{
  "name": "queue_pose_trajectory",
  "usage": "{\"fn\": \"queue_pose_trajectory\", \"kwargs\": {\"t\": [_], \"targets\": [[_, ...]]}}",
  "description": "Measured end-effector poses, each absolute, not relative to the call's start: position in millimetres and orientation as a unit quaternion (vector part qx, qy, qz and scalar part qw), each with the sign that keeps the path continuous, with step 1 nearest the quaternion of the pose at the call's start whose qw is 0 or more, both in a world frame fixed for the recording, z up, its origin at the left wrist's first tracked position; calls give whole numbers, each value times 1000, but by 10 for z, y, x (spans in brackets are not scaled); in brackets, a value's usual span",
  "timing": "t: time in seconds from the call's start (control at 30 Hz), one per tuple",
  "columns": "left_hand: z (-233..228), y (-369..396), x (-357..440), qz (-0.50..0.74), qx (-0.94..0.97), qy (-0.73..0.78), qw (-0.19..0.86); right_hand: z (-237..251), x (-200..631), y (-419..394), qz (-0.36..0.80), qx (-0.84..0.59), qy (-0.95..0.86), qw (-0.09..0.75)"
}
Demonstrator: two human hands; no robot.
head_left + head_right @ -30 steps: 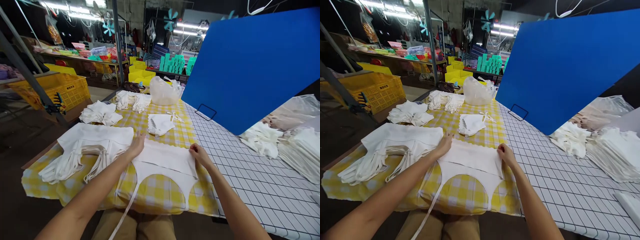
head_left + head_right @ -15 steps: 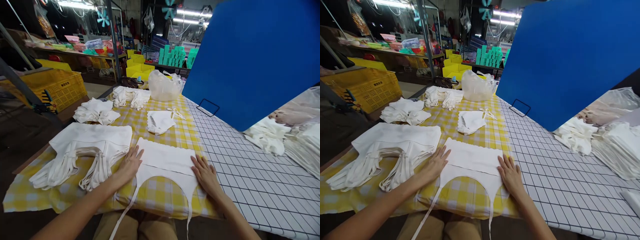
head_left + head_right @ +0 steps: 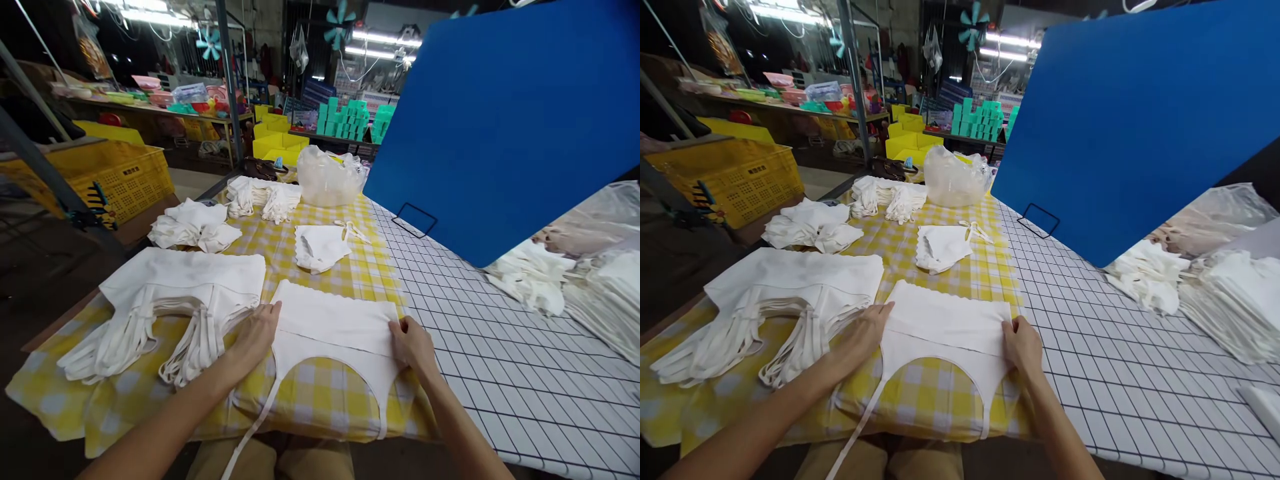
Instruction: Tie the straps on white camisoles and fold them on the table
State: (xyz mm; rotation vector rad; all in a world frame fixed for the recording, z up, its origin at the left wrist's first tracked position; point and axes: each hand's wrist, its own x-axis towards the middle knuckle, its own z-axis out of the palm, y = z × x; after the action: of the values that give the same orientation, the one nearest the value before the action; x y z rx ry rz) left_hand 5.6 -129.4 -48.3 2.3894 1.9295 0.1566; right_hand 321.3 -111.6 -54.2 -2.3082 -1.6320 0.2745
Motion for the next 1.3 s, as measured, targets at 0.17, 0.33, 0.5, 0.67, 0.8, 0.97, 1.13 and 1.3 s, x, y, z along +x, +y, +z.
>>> {"fn": "queue_pose_trajectory", "kwargs": {"t": [0.17, 0.33, 0.5, 0.67, 0.8, 0.97, 1.13, 1.3], "targets": [[-377, -911, 242, 41, 716, 697, 4, -425, 3154, -1064, 98, -830, -538, 113], [-437, -643, 290, 41, 675, 733, 70, -411, 3073, -1010, 75, -839, -529, 100], [-369, -669, 244, 60, 657, 745, 96, -393, 3146, -934, 83, -820, -545, 151], [-369, -706, 335, 71, 662, 746, 20, -421, 3148, -818, 29, -813, -569, 115], [-580, -798, 554, 105, 752, 647, -67, -547, 2924, -842, -86, -756, -638, 120], [-850, -936, 733, 92, 818, 567, 16, -732, 2767, -961, 22, -671, -741, 34], [-864, -1045, 466, 84, 821, 563, 39, -769, 3176, -1089, 45, -702, -711, 0], [-760, -1269, 314, 64, 786, 614, 28, -717, 3376, -1334, 45, -738, -673, 21]]}}
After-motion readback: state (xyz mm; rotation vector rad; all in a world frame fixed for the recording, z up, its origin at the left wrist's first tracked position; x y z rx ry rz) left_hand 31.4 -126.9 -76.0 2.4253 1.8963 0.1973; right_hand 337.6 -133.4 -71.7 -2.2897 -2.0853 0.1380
